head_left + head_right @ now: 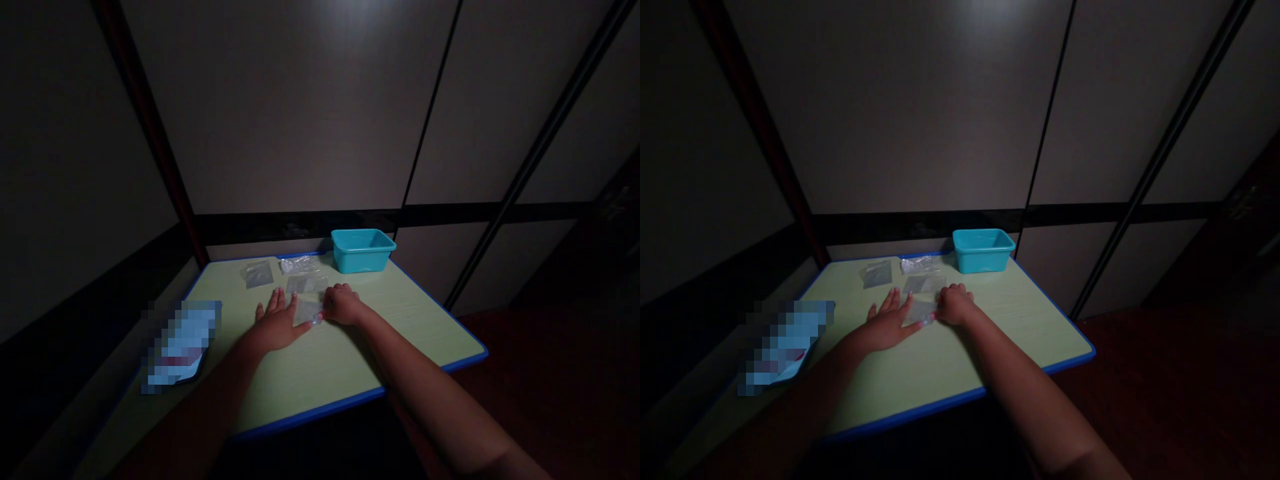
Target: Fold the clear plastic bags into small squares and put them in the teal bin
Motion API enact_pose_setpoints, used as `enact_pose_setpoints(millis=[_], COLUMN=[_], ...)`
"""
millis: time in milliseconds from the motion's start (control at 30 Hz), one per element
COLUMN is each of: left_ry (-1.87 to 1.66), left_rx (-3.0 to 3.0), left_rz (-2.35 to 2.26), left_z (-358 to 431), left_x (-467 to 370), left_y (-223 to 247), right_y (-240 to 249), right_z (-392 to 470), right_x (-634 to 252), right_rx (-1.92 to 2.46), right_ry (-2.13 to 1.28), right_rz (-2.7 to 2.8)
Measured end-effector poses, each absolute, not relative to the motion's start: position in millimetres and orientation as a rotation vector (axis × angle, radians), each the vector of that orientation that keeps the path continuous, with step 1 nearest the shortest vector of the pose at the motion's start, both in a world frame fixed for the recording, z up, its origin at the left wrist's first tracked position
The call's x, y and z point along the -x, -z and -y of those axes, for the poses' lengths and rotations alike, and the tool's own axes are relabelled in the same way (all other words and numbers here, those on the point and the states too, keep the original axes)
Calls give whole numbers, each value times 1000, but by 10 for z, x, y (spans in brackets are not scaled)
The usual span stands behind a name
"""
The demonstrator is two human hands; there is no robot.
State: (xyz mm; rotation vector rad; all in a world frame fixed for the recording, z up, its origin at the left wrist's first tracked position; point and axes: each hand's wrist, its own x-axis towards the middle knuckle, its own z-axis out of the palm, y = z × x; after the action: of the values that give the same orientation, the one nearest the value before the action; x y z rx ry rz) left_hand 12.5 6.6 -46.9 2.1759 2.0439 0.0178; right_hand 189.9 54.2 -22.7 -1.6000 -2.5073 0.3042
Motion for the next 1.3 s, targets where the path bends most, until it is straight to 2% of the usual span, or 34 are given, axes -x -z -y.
enact_pose_setpoints(millis=[233,433,767,1033,1133,1300], left_ry=[-52,-267,-436,-471,-540,-811], left_rx=[-2275,-2440,-2511,-2492,-2465,-2418], left_rz=[-1991,-1847,-1595,-1585,-1594,-1555], left_z=[-59,-104,-194,-213,-225,-260], left_x=[-129,-90,-113,-127,-131,-122], left_y=[452,438,539,563,555,500], right_y=[226,287,455,442,389,261], right_z=[-546,-612,-715,-693,-637,-556], right_x=[-1895,-1915,-1869,-1819,-1820,-1862], right_rx=[1637,1514,1058,1168,1058,784], right_ry=[-375,-425,-1210,-835,-718,-714], right_rz=[2467,2439,2053,2138,2149,2139])
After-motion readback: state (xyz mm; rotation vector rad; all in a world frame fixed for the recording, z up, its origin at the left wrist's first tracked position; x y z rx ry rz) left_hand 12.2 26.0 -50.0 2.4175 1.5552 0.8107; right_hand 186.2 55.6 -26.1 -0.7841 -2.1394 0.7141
